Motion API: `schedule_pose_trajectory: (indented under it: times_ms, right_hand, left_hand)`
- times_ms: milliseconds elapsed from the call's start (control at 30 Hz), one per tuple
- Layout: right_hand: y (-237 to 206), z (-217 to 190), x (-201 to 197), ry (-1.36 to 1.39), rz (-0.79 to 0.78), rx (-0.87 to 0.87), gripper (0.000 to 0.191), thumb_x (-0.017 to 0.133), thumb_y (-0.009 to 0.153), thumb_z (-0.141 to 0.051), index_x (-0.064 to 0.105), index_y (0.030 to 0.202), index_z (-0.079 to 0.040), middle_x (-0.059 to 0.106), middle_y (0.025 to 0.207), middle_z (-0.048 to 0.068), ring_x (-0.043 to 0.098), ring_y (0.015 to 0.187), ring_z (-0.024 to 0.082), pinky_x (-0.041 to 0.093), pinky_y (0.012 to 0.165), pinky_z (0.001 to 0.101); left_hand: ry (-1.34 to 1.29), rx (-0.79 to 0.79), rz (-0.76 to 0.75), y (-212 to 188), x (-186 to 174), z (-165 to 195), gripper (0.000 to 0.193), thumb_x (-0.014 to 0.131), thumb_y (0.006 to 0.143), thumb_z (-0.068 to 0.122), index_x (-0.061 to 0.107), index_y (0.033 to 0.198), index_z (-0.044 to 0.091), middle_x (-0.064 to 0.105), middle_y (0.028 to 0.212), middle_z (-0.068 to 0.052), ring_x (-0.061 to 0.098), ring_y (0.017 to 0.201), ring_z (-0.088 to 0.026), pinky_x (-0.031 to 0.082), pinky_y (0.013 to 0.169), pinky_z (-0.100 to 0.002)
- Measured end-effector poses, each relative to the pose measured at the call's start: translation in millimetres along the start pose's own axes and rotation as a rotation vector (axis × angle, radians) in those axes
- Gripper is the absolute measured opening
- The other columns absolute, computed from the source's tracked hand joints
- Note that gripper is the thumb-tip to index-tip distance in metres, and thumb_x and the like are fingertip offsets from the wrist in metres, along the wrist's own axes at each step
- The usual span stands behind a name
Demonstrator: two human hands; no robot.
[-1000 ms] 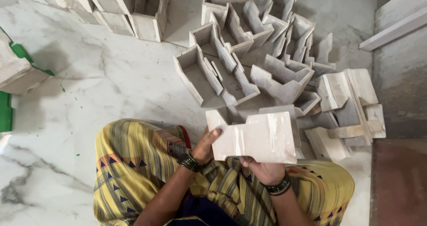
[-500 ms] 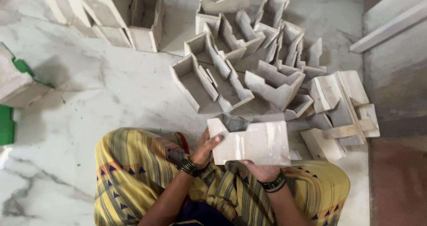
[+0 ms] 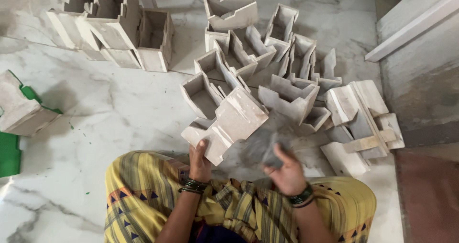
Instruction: The person sits on the floor among many white mold pieces, fits matching halves together to form open rectangular molds, and then rubs the edges and surfaces of the assembled pieces with a small abrasive stone, working on one piece at a time.
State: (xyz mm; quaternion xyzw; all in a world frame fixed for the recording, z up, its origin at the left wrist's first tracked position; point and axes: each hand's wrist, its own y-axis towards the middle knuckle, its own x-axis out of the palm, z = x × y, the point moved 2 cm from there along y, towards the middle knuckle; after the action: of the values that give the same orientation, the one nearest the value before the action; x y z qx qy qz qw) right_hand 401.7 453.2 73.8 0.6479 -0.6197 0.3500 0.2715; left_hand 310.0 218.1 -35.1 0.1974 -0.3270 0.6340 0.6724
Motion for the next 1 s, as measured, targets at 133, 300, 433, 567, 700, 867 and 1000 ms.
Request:
schedule_pose_trajectory:
  times_ms: [133,300,433,567,700,867,1000]
  right_hand:
    - [-2,-26,-12,-0.120,0.240,-0.177,0.023,0.059,0.108,-0.024,0.062,0.126,-0.010,0.069,0.123,0.005,0.064,0.109,0.019,0.052,0.086,0.0405]
    - [4,-16,6,-0.334,0.361,-0.371,0.046,0.051,0.107,-0.027,0.043,0.148,-0.007,0.051,0.148,0.009,0.053,0.134,0.026,0.050,0.109,0.0521]
    - [4,-1,25,-0.737,0.413,-0.517,0.068,0.041,0.107,-0.037,0.016,0.163,-0.009,0.021,0.168,0.011,0.037,0.149,0.029,0.044,0.114,0.0524]
    - [1,4,32,-0.870,0.392,-0.634,0.075,0.041,0.111,-0.045,0.006,0.167,-0.009,0.006,0.174,0.012,0.026,0.155,0.031,0.033,0.124,0.0535]
    - [1,2,31,-1.000,0.442,-0.637,0.076,0.039,0.112,-0.050,0.006,0.167,-0.010,0.008,0.175,0.012,0.025,0.156,0.031,0.030,0.125,0.0536]
    - [2,14,34,-1.113,0.544,-0.534,0.074,0.031,0.107,-0.050,0.006,0.166,-0.011,0.001,0.175,0.015,0.018,0.158,0.036,0.040,0.119,0.0484]
    - [0,37,47,-1.204,0.392,-0.416,0.066,0.025,0.108,-0.042,0.012,0.166,-0.014,0.005,0.175,0.017,0.024,0.158,0.035,0.040,0.119,0.0455]
  left_hand:
    - [0.053,-0.026,-0.011,-1,-3,1,0.088,0.076,0.088,0.048,0.041,0.144,-0.011,0.056,0.134,-0.020,0.059,0.122,-0.028,0.050,0.101,-0.041]
    - [0.216,-0.085,0.088,-5,15,-3,0.114,0.083,0.068,0.050,0.024,0.153,0.003,0.049,0.141,-0.021,0.053,0.131,-0.035,0.048,0.108,-0.050]
    - [0.341,-0.135,-0.039,-16,38,6,0.134,0.086,0.050,0.053,0.017,0.156,0.008,0.049,0.142,-0.025,0.054,0.131,-0.043,0.052,0.104,-0.060]
    - [0.465,-0.139,-0.124,-24,53,19,0.133,0.086,0.054,0.055,0.019,0.157,0.006,0.049,0.143,-0.025,0.054,0.132,-0.040,0.051,0.108,-0.053]
    - [0.630,0.001,-0.232,-24,57,30,0.129,0.090,0.059,0.051,0.022,0.156,0.002,0.052,0.142,-0.025,0.057,0.131,-0.038,0.048,0.110,-0.048]
    - [0.560,0.002,-0.221,-24,47,15,0.131,0.093,0.058,0.051,0.021,0.153,-0.001,0.051,0.140,-0.026,0.058,0.129,-0.036,0.051,0.109,-0.047]
    - [0.802,0.172,-0.030,-19,30,-4,0.142,0.097,0.057,0.047,0.011,0.155,-0.008,0.039,0.147,-0.030,0.050,0.134,-0.038,0.045,0.111,-0.047]
